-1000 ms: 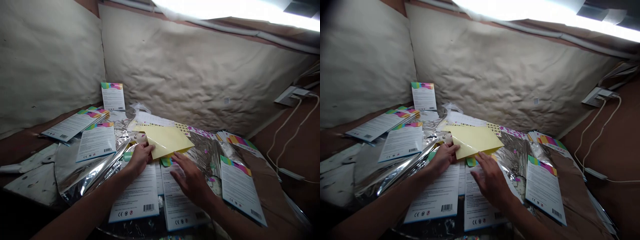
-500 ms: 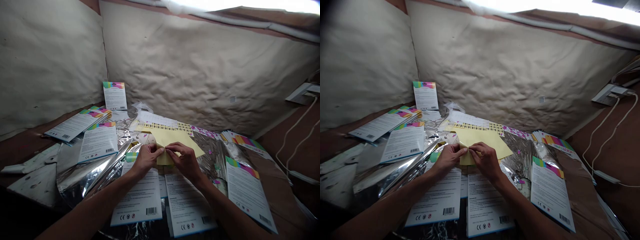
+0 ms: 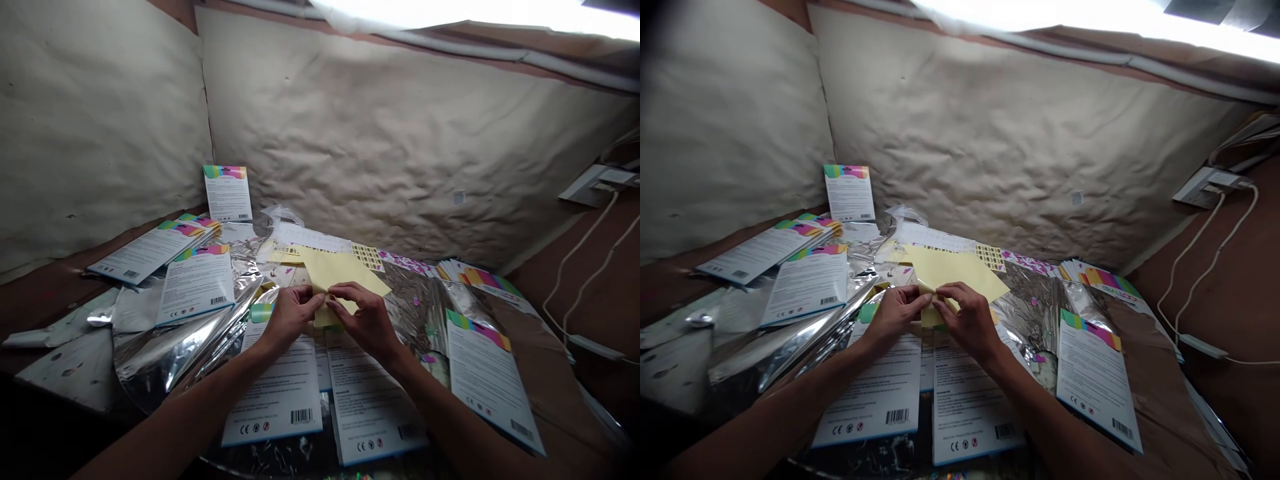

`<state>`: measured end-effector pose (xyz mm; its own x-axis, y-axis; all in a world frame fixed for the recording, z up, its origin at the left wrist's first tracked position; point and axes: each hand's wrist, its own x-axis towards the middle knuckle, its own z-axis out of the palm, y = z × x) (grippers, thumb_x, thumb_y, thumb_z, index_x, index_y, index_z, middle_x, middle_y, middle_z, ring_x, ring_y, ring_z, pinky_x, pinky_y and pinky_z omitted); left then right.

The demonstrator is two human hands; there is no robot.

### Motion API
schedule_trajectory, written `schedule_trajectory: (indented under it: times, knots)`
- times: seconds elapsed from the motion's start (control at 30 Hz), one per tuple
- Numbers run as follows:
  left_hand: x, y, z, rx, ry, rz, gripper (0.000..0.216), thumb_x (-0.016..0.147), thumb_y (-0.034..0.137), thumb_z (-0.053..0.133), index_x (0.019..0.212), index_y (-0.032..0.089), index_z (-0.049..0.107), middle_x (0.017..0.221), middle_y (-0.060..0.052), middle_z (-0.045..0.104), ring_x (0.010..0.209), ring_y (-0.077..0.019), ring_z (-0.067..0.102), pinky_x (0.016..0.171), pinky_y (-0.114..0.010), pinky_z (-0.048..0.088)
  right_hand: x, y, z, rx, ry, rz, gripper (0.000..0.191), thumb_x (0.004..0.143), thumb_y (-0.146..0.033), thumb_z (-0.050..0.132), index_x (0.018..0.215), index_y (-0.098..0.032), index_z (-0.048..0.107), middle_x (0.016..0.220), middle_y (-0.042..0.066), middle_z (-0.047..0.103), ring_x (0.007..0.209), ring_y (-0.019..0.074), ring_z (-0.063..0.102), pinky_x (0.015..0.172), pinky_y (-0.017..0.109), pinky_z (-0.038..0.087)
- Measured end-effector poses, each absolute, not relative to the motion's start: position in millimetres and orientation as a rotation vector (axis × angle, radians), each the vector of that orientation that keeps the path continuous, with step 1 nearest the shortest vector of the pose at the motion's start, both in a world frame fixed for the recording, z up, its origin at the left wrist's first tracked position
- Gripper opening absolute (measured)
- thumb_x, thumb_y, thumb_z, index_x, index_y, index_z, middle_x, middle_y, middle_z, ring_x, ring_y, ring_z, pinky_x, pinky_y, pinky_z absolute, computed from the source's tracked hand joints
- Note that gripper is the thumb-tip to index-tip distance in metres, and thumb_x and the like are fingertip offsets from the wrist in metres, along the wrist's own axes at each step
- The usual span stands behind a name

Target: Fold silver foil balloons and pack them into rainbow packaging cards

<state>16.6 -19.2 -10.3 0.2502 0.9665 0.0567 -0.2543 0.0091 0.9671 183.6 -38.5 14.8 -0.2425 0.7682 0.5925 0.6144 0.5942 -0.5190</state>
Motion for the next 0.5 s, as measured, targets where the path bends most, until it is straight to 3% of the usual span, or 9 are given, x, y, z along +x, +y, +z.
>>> schedule_trajectory:
  times: [0.3,0.5]
  knots:
    - [19.9,-27.0,-6.9,1.486,0.87,1.166,0.024,0.084,0.031,0.064,0.1,0.016,0.076,0.088,-0.006,0.076,0.079,-0.022,0.071,0.072,-0.028,0.055,191.7,-40.6,30.4,-1.245,-1.911,0.136,0.012,0.086,-0.017,0.06,0.082,-0.02,0.071,0.081,0.002,0.074,0.071,0.0166,0.068,0.066,0.027,0.053]
    - [18.8,-17.9,-15.2,1.072,0.919,1.255,0.037,0.08,0.033,0.071,0.113,0.017,0.067,0.084,-0.006,0.076,0.072,-0.0211,0.072,0.067,-0.03,0.058,225.9,-55.2,24.1,-1.234,-1.964,-0.102,0.012,0.091,-0.018,0.055,0.086,-0.02,0.066,0.085,0.004,0.07,0.075,0.0156,0.067,0.067,0.026,0.054]
